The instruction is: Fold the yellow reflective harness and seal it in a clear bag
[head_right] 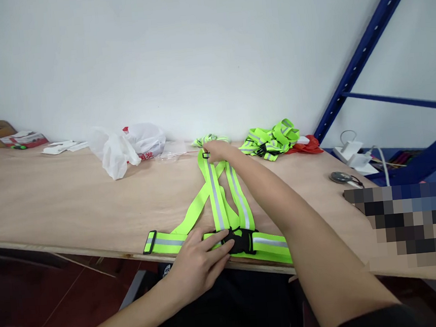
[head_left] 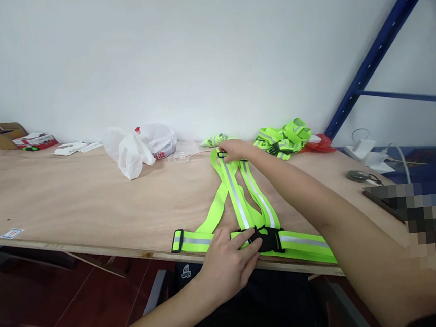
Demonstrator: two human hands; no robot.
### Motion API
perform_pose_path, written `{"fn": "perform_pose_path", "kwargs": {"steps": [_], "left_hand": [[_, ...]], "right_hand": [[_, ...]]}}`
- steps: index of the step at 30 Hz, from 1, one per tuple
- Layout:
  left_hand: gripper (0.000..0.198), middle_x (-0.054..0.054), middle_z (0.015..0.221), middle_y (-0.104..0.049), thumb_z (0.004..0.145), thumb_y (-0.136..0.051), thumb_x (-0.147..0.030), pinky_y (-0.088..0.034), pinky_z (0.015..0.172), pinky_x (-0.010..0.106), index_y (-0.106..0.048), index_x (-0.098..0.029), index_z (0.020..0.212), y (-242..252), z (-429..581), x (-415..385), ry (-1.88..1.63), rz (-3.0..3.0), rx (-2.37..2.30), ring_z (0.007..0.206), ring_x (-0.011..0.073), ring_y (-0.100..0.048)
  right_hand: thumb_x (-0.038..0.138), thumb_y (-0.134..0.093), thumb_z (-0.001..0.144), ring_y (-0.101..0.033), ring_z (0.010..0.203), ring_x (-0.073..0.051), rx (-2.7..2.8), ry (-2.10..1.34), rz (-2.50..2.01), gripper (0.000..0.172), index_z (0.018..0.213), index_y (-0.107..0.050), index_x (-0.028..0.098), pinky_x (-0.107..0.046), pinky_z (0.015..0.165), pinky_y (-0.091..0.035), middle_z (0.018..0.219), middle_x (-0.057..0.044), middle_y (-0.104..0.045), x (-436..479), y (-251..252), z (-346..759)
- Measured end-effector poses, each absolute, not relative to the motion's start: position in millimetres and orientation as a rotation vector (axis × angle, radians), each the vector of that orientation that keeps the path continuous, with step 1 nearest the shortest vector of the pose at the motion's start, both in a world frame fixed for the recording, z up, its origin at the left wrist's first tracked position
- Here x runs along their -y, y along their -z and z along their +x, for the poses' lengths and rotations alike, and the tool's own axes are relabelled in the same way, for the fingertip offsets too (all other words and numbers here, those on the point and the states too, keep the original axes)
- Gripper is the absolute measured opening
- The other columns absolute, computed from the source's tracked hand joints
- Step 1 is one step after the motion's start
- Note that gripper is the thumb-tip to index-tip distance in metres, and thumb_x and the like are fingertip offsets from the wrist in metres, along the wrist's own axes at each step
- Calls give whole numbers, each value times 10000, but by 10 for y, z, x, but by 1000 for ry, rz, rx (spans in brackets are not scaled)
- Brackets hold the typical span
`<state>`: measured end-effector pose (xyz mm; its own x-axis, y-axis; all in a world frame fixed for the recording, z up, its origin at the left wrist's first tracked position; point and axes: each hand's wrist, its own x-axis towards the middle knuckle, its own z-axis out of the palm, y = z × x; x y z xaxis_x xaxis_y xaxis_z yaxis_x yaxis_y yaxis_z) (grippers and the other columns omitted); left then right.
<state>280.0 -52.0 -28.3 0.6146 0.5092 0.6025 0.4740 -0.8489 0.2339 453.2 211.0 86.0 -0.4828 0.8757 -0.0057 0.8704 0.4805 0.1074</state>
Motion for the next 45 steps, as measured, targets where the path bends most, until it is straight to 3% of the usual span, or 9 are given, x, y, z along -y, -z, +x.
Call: {"fn": "perform_pose_path", "kwargs": {"steps": [7, 14, 18, 23, 28, 32, 36, 40, 45], "left_hand": [[315, 98, 1295, -683, 991, -512, -237, -555, 872, 462, -685, -218, 1254, 276, 2787, 520, -973, 2811, -878, 1093, 292, -600], [357, 89, 1393, -617, 990, -485, -237, -535, 914, 484, -644, -233, 1309, 252, 2760, 521, -876, 2844, -906, 1140, 315, -584], [379, 62, 1443, -590, 1003, -478, -264, -475, 1039, 523, -614, -228, 1355, 258, 2756, 524, -811, 2888, -894, 1267, 348, -527], [411, 16, 1499, -548, 1027, -474, -361, -336, 1159, 606, -562, -263, 1416, 268, 2752, 556, -720, 2912, -962, 1444, 406, -362], [525, 52, 1567, -467, 1024, -481, -454, -287, 1192, 597, -443, -259, 1510, 246, 2722, 568, -555, 2965, -940, 1449, 376, -382], [593, 81, 1571, -455, 997, -536, -483, -289, 1199, 559, -418, -242, 1525, 222, 2705, 561, -504, 2998, -916, 1451, 359, -385], [662, 100, 1600, -411, 984, -557, -502, -259, 1202, 569, -358, -250, 1562, 239, 2718, 551, -504, 3028, -913, 1490, 361, -327], [721, 112, 1635, -344, 982, -535, -566, -196, 1219, 577, -302, -258, 1591, 269, 2750, 537, -483, 3035, -936, 1514, 360, -280], [734, 122, 1630, -351, 974, -520, -612, -250, 1196, 596, -323, -257, 1585, 214, 2738, 485, -447, 2976, -953, 1500, 372, -313]], "right_hand": [[154, -636, 792, -663, 895, -252, -2635, -87, 1515, 247, 1030, -700, 163, -291, 657, -401, 1074, -120, -738, -2153, -344, 4356], [244, -548, 926, -640, 1145, -305, -2704, -50, 1612, 351, 1253, -648, 161, -348, 887, -487, 1326, -160, -665, -1921, -518, 4524], [429, -432, 1011, -507, 1367, -297, -2795, 25, 1618, 552, 1484, -456, 144, -389, 1088, -419, 1528, -165, -506, -1380, -442, 4628], [715, -334, 958, -165, 1556, -346, -2812, 382, 1548, 888, 1621, -219, 134, -522, 1227, -210, 1686, -179, -186, -804, -91, 4642], [770, -226, 942, -37, 1572, -332, -2645, 481, 1621, 928, 1644, -119, 173, -545, 1245, -64, 1706, -136, -75, -749, 52, 4607], [770, -293, 936, 9, 1569, -345, -2634, 541, 1593, 940, 1645, -104, 181, -573, 1239, -71, 1705, -145, -57, -759, -71, 4620], [688, -367, 972, -72, 1567, -349, -2777, 442, 1623, 864, 1630, -195, 155, -570, 1236, -147, 1693, -184, -134, -559, -385, 4819], [601, -417, 997, -286, 1521, -336, -2992, 153, 1775, 665, 1549, -424, 230, -557, 1235, -226, 1643, -112, -348, -12, -602, 5289], [545, -388, 1005, -458, 1435, -287, -2876, 261, 2224, 538, 1429, -590, 284, -485, 1201, -363, 1530, -71, -528, 803, -298, 6025]]}}
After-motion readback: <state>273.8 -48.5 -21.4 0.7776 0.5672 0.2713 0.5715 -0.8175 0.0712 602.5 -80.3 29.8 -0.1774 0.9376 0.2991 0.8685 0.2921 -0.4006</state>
